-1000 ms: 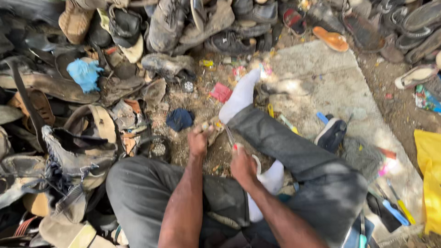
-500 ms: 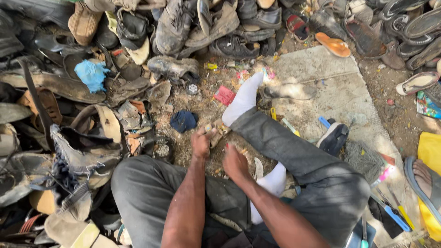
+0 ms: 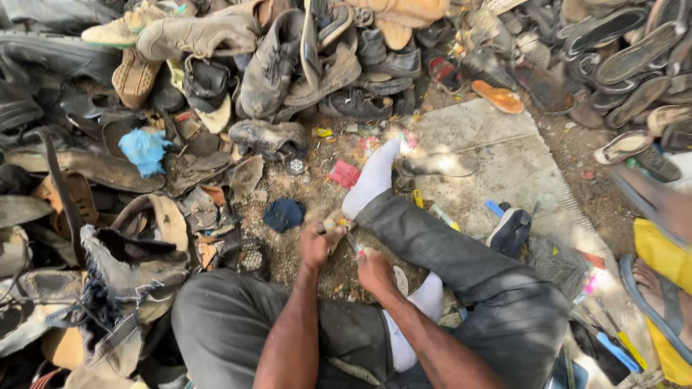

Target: The person sits on the ground and uses a knife to cut and scrape the material of several shoes, including soles and uppers, from a large pile of discarded footwear.

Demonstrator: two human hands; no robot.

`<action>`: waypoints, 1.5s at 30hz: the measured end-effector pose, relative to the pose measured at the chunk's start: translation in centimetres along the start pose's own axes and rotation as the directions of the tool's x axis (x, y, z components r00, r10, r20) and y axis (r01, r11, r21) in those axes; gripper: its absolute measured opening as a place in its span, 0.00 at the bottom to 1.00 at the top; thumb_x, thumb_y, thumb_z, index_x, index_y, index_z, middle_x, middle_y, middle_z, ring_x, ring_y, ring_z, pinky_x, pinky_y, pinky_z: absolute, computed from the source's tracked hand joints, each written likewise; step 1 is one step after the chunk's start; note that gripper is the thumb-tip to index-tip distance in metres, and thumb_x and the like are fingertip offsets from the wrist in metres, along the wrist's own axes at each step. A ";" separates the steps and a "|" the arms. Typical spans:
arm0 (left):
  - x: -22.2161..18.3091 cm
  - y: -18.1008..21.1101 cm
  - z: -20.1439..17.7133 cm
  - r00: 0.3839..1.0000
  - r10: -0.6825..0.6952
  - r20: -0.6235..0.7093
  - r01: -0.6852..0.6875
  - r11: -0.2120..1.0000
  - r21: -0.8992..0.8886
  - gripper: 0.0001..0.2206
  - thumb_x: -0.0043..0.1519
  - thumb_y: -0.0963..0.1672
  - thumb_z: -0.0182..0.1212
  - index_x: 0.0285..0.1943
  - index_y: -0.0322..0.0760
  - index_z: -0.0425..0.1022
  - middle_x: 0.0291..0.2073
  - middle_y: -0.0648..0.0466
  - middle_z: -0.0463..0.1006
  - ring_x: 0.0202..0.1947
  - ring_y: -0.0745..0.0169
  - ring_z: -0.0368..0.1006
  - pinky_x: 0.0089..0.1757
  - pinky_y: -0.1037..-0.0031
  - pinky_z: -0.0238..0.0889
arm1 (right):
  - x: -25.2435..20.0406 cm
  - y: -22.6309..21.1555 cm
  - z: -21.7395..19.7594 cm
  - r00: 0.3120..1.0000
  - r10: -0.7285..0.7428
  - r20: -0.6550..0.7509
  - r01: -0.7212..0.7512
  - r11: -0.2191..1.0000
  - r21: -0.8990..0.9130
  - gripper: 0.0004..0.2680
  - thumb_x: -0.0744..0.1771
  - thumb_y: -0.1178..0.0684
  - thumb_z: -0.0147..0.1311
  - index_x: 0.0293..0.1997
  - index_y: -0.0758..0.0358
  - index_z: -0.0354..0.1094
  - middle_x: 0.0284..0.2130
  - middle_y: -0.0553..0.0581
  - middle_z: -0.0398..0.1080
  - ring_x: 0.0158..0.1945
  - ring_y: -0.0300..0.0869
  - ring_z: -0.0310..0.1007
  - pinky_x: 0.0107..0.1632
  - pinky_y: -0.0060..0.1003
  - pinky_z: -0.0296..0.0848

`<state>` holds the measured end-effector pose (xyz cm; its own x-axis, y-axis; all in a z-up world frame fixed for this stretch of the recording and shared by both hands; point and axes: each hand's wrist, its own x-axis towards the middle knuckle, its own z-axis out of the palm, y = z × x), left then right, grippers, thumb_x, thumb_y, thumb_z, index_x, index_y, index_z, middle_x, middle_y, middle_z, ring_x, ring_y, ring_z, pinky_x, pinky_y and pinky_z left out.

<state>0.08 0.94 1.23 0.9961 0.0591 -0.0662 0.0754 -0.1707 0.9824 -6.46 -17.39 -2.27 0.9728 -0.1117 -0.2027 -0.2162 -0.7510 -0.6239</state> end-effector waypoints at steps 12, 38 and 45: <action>-3.8 2.9 4.9 0.994 -0.011 0.108 -0.095 0.381 0.920 0.21 0.59 0.44 0.56 0.59 0.28 0.69 0.69 0.31 0.59 0.74 0.25 0.36 0.67 0.44 0.27 | 12.6 -5.1 -22.4 0.970 -0.243 0.029 0.233 0.881 -0.412 0.12 0.69 0.47 0.51 0.52 0.63 0.72 0.42 0.69 0.76 0.48 0.56 0.77 0.51 0.49 0.74; -0.9 4.3 5.7 0.998 -0.065 0.004 0.026 0.451 0.892 0.18 0.72 0.49 0.46 0.58 0.34 0.79 0.71 0.35 0.62 0.79 0.29 0.39 0.71 0.43 0.23 | -19.9 -1.0 -10.4 0.901 0.270 0.339 -0.430 0.657 0.619 0.09 0.69 0.49 0.48 0.42 0.60 0.73 0.15 0.48 0.60 0.13 0.35 0.53 0.18 0.33 0.51; -1.7 0.9 6.4 0.944 0.120 0.308 -0.327 0.205 0.922 0.16 0.58 0.44 0.59 0.54 0.34 0.79 0.61 0.38 0.66 0.65 0.38 0.57 0.63 0.48 0.46 | -17.4 0.6 -8.3 0.890 0.307 0.337 -0.455 0.644 0.615 0.08 0.70 0.50 0.48 0.39 0.63 0.70 0.16 0.49 0.62 0.12 0.34 0.52 0.17 0.33 0.50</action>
<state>-1.28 -5.64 1.10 0.9636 -0.2675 0.0021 -0.2671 -0.9616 0.0624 -22.82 -21.27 7.14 0.7715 -0.1110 -0.6265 -0.6329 -0.0320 -0.7736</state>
